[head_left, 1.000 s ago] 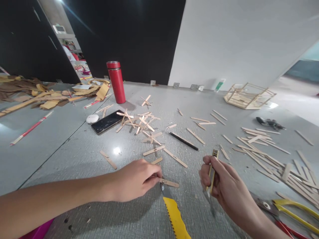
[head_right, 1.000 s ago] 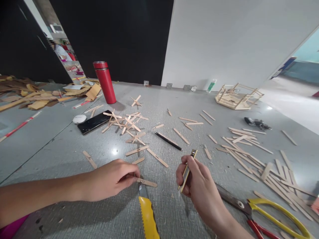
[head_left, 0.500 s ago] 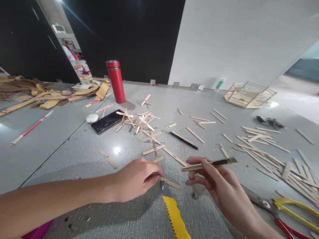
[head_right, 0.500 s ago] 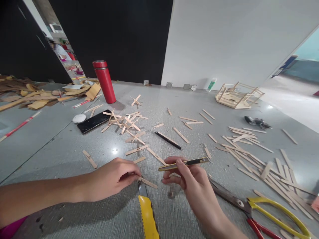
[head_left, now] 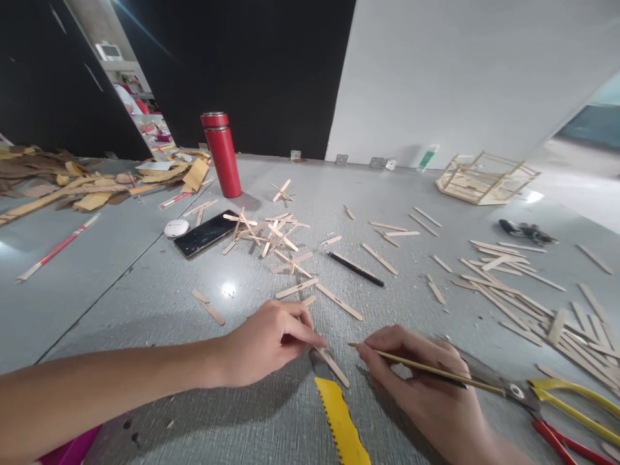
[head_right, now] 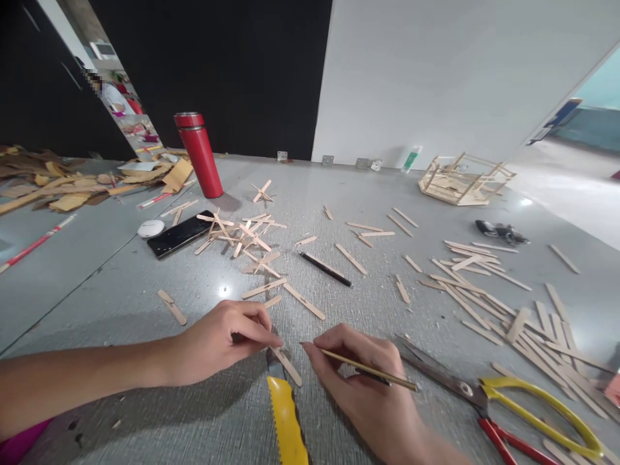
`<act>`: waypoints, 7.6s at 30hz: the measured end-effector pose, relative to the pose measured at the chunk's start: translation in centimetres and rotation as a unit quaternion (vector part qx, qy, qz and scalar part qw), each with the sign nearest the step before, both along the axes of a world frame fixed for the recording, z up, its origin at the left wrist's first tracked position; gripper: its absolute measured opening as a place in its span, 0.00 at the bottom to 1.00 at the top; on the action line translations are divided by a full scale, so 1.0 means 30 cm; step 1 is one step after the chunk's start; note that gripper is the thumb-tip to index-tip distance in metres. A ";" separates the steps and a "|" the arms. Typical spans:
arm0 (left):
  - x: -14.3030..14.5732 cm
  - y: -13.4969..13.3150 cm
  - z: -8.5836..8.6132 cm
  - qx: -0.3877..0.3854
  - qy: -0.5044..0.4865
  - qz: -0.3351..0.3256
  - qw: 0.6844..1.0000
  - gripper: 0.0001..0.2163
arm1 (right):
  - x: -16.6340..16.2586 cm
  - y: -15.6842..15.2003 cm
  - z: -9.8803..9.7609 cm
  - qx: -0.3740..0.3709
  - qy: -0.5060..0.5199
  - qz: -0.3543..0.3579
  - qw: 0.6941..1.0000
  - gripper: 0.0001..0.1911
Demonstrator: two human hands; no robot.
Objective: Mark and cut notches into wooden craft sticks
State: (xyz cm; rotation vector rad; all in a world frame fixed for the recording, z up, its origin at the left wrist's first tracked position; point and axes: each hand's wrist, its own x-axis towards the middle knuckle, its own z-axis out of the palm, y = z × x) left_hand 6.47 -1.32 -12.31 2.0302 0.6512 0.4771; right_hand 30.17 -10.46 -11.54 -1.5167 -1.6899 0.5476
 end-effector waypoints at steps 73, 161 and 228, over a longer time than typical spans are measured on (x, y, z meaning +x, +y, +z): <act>-0.026 -0.117 0.027 0.351 0.151 -0.117 0.917 0.28 | 0.072 0.081 0.068 -0.158 0.252 0.037 0.954 0.27; 0.054 -0.184 -0.022 0.246 0.092 -0.169 0.950 0.27 | -0.097 0.037 -0.067 -0.088 0.503 -0.003 0.860 0.28; 0.065 -0.026 -0.051 0.286 0.069 -0.070 0.953 0.07 | -0.027 0.029 -0.035 -0.033 0.462 -0.146 0.874 0.28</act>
